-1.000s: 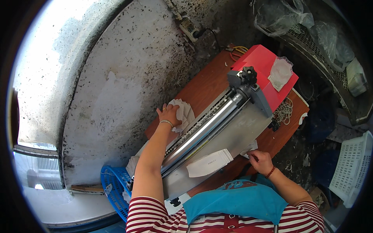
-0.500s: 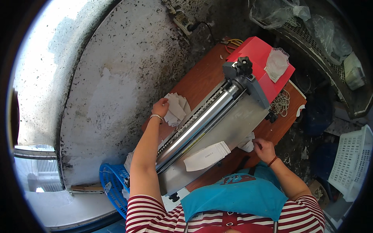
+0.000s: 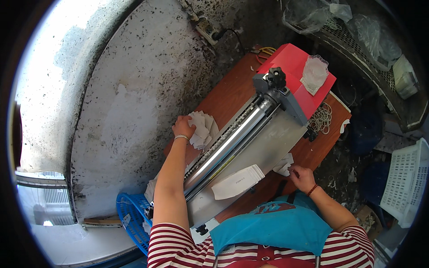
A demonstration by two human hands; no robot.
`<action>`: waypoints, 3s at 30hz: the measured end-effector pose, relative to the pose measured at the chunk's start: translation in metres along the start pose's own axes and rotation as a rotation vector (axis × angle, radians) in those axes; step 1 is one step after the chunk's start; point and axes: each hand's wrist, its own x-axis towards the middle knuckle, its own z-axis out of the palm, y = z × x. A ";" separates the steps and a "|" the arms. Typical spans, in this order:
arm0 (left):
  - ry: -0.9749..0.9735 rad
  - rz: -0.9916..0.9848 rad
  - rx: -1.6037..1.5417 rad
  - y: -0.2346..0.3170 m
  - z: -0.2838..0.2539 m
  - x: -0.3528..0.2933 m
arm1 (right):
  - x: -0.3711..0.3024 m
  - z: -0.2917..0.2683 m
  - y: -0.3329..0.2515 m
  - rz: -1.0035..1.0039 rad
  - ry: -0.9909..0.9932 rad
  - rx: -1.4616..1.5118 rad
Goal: Applying glue or adhesive to pieces of white lining fabric or shoe upper materials using a motorized roller cementer machine.
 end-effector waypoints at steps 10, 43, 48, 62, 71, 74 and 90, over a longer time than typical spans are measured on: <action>0.194 0.079 -0.255 -0.010 -0.012 0.009 | 0.042 0.008 -0.008 -0.109 0.026 -0.372; -0.554 0.925 -0.984 0.172 -0.097 -0.196 | 0.025 -0.061 -0.125 0.102 -0.428 1.164; -1.008 0.614 -1.074 0.164 -0.086 -0.194 | 0.033 -0.067 -0.130 0.125 -0.334 1.146; -0.686 0.559 -1.174 0.140 -0.096 -0.184 | 0.079 -0.043 -0.145 0.131 -0.249 0.795; 0.027 0.468 -0.369 0.128 -0.102 -0.175 | 0.097 -0.017 -0.142 -0.295 0.178 -0.124; 0.044 0.477 -0.359 0.119 -0.098 -0.174 | 0.093 -0.027 -0.145 -0.291 0.150 -0.231; 0.227 0.624 -0.227 0.157 -0.058 -0.123 | 0.089 -0.021 -0.133 -0.731 0.116 -0.533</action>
